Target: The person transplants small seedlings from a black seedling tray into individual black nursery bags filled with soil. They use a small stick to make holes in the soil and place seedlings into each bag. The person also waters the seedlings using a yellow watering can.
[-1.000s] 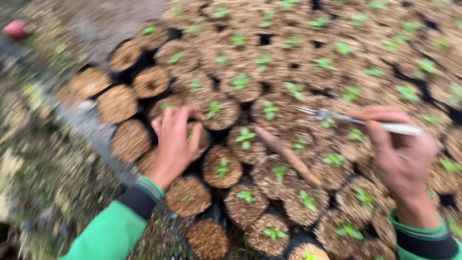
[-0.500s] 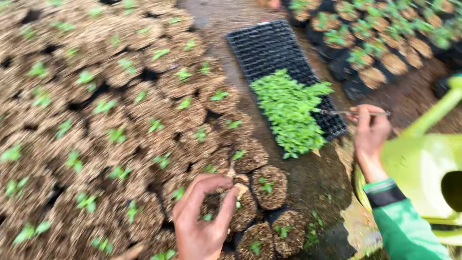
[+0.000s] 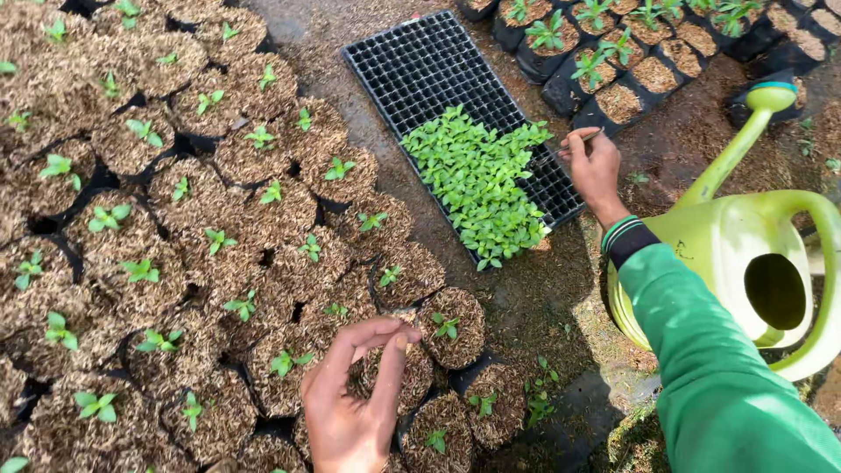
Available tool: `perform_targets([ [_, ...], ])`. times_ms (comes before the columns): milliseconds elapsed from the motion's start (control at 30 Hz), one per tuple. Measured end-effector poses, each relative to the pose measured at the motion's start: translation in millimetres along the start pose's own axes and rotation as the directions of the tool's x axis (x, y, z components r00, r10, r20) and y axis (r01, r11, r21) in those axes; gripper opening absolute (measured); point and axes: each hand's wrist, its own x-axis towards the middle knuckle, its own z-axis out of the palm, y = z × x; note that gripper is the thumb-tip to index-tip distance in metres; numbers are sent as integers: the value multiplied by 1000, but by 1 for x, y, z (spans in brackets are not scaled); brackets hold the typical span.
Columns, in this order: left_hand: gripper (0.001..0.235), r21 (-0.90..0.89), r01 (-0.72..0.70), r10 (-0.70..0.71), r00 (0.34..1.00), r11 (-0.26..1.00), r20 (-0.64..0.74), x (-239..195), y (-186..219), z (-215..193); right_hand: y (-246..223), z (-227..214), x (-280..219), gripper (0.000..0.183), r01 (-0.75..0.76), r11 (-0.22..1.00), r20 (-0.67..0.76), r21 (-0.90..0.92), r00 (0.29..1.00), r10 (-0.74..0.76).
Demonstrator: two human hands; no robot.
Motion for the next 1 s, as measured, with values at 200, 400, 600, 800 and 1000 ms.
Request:
perform_targets([
  [200,8,69,-5,10,998,998,-67,-12,-10,-6,-2,8,9,23,86,992,97,-93,992,-77],
  [400,11,46,52,-46,993,998,-113,-18,-14,-10,9,26,16,15,-100,995,113,26,989,97],
  [600,19,8,-121,120,979,993,-166,-40,-60,-63,-10,-7,-10,13,-135,942,43,308,991,128],
  [800,25,43,-65,76,930,997,-360,-76,-108,-161,-137,-31,-33,14,9,809,95,588,992,-79],
  [1000,15,215,183,-12,788,959,-616,-153,-89,-221,-315,89,-110,16,-12,686,444,727,770,-458],
])
